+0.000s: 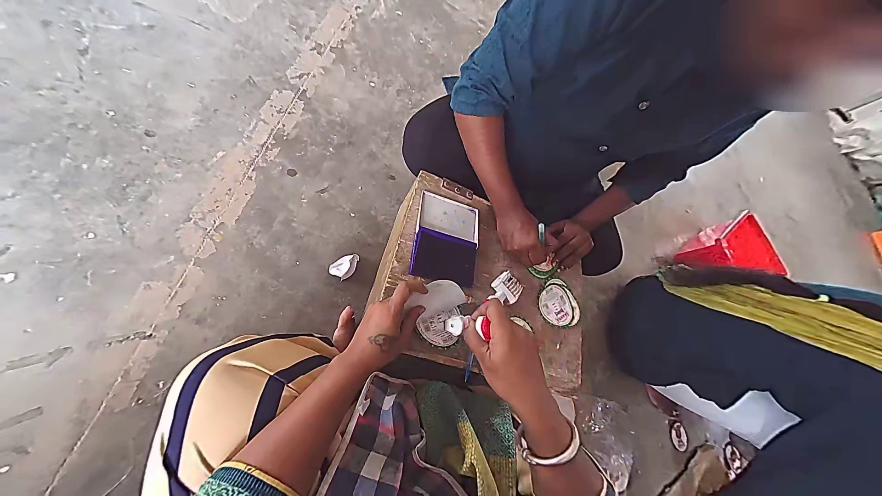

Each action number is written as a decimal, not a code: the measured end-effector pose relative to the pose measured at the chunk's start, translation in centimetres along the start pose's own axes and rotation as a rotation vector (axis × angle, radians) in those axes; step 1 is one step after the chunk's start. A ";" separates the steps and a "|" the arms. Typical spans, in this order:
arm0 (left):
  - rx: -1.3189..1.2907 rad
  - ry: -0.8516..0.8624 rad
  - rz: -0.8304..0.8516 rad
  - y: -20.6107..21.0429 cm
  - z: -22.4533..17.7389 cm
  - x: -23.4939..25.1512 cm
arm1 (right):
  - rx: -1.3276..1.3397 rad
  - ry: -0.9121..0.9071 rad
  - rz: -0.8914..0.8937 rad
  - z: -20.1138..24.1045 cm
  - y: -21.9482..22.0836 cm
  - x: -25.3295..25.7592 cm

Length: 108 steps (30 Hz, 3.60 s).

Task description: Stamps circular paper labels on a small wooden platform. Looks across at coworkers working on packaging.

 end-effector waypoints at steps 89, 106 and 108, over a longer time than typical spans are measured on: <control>0.118 0.095 0.054 0.2 -1.2 -0.4 | 0.084 0.076 -0.102 0.1 -1.9 1.6; 0.091 0.138 0.181 0.8 -0.8 -0.3 | 0.080 0.246 -0.081 -0.6 -2.0 8.2; 0.047 0.020 0.192 0.4 -0.8 -0.1 | 0.163 0.168 -0.168 -1.0 -3.4 5.5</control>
Point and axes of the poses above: each hand's wrist, its own x-axis towards the middle knuckle, its own y-axis out of the palm, z = x × y, the point moved 4 cm from there along x, towards the middle knuckle, and after that the axes turned 3 degrees about y, right-handed, at the moved point
